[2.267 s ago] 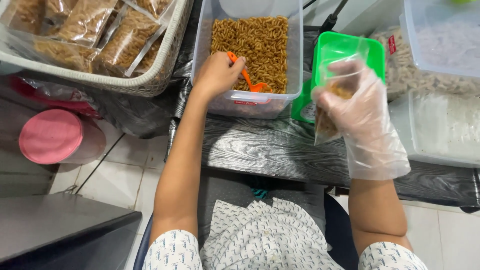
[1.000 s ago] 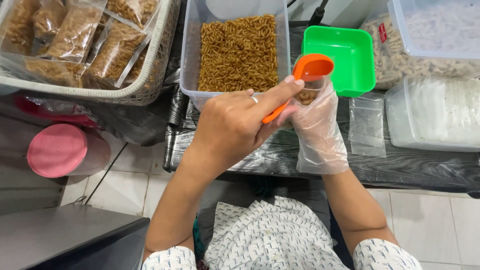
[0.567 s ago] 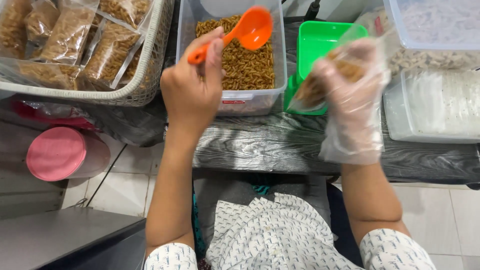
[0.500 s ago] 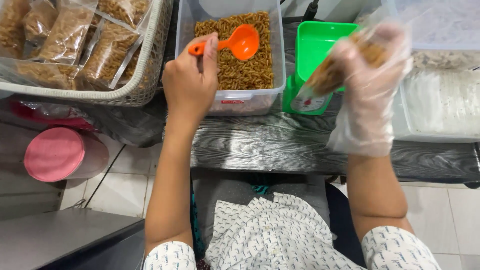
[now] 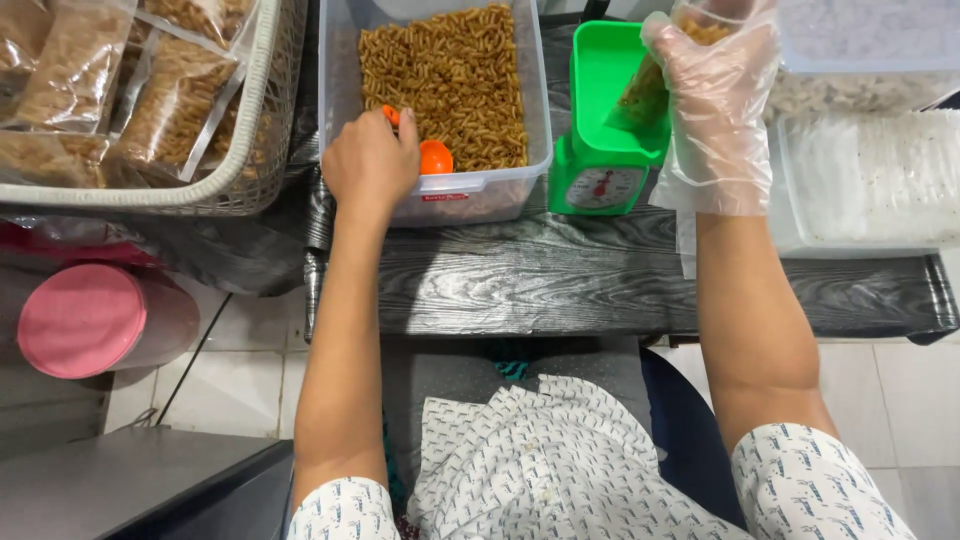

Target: Scooping dried mealworms from a large container into small plastic bags for individual packaging.

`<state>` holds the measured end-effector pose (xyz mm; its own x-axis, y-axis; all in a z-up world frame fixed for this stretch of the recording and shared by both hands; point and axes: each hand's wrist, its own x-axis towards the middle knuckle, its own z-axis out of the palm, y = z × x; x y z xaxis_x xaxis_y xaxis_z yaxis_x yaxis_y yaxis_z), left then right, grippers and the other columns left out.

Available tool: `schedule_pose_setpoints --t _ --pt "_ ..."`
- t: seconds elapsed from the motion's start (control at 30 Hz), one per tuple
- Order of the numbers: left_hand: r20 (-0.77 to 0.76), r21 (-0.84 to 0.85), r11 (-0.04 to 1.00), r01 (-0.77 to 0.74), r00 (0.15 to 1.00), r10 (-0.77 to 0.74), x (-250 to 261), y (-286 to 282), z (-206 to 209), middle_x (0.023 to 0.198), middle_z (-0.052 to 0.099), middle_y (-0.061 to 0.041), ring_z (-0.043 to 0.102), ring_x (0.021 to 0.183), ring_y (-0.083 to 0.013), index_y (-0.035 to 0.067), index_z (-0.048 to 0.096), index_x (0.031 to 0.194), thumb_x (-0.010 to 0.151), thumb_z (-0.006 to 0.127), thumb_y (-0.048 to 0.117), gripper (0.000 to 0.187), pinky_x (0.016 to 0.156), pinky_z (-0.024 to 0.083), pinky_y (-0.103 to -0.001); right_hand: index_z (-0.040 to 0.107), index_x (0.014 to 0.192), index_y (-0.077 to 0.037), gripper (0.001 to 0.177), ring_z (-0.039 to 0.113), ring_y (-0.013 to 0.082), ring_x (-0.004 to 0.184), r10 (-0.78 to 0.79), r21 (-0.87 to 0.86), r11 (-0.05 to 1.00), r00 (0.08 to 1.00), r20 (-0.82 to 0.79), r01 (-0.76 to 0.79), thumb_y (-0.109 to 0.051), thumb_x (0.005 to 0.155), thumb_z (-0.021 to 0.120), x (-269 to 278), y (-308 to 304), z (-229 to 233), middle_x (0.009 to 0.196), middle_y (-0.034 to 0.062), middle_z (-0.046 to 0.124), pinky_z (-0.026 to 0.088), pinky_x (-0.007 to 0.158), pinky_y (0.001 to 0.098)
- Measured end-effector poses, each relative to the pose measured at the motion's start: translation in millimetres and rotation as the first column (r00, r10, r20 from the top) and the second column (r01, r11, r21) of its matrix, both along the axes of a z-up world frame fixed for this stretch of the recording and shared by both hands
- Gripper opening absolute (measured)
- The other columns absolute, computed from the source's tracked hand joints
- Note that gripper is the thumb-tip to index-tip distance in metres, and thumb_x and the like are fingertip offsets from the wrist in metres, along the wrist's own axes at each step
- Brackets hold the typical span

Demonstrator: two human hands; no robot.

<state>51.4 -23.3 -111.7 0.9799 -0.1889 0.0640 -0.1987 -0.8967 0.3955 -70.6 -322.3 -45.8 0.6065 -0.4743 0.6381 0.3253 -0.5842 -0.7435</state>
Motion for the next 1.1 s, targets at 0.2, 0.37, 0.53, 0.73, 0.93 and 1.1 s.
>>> schedule_pose_setpoints --t 0.2,0.37,0.53,0.73,0.93,1.1 --pt "-0.068 0.044 0.999 0.011 0.998 -0.008 -1 0 0 0.089 0.073 -0.018 0.069 0.080 -0.0457 0.006 0.067 0.085 0.109 0.044 0.051 0.055 0.067 0.050 -0.059 0.069 0.096 -0.008 0.028 0.071 0.0129 0.083 -0.074 -0.043 0.997 0.994 -0.085 0.071 -0.022 0.086 0.092 8 -10 -5 0.091 0.0041 0.072 0.063 0.068 0.0306" --pt "-0.096 0.054 0.999 0.010 0.995 -0.005 -1 -1 3 0.093 0.074 -0.017 0.069 0.083 -0.0461 0.006 0.068 0.089 0.108 0.044 0.051 0.055 0.069 0.050 -0.059 0.055 0.115 -0.001 0.047 0.061 0.0173 0.096 0.050 -0.195 0.980 0.999 -0.012 -0.051 -0.023 0.103 0.094 -4 -5 10 0.105 0.0112 0.062 0.058 0.079 0.0357" --pt "-0.129 0.067 0.998 0.020 0.992 -0.011 0 -1 5 0.095 0.073 -0.018 0.069 0.086 -0.0459 0.005 0.068 0.093 0.108 0.043 0.052 0.055 0.071 0.050 -0.059 0.043 0.121 0.002 0.082 0.053 0.0206 0.093 -0.216 -0.363 0.908 0.976 0.018 0.207 -0.052 0.095 0.099 2 -34 -14 0.105 0.0122 0.052 0.053 0.079 0.0362" --pt "-0.185 0.090 0.995 0.040 0.983 -0.023 -3 -2 11 0.098 0.074 -0.017 0.069 0.089 -0.0447 0.006 0.070 0.095 0.107 0.041 0.053 0.056 0.073 0.050 -0.058 0.021 0.155 -0.001 0.115 0.048 0.0169 0.104 -0.226 -0.322 0.926 0.972 -0.062 0.195 -0.065 0.101 0.100 -12 -41 -22 0.121 0.0110 0.054 0.050 0.088 0.0319" --pt "-0.257 0.125 0.989 0.083 0.965 -0.049 -8 -3 24 0.085 0.070 -0.013 0.066 0.077 -0.0393 0.007 0.062 0.078 0.105 0.042 0.052 0.057 0.068 0.049 -0.054 0.024 0.149 -0.004 0.093 0.062 0.0321 0.136 -0.044 -0.297 0.954 0.999 0.019 0.048 -0.041 0.104 0.096 -19 -26 -6 0.143 0.0226 0.060 0.051 0.117 0.0420" --pt "-0.294 0.147 0.983 0.113 0.954 -0.066 -12 -3 36 0.083 0.072 -0.014 0.068 0.081 -0.0413 0.008 0.065 0.071 0.099 0.044 0.053 0.057 0.073 0.048 -0.054 0.021 0.150 -0.008 0.094 0.061 0.0302 0.127 0.040 -0.211 0.977 0.998 0.053 -0.027 0.003 0.098 0.098 -21 -26 -10 0.140 0.0196 0.046 0.057 0.121 0.0426"
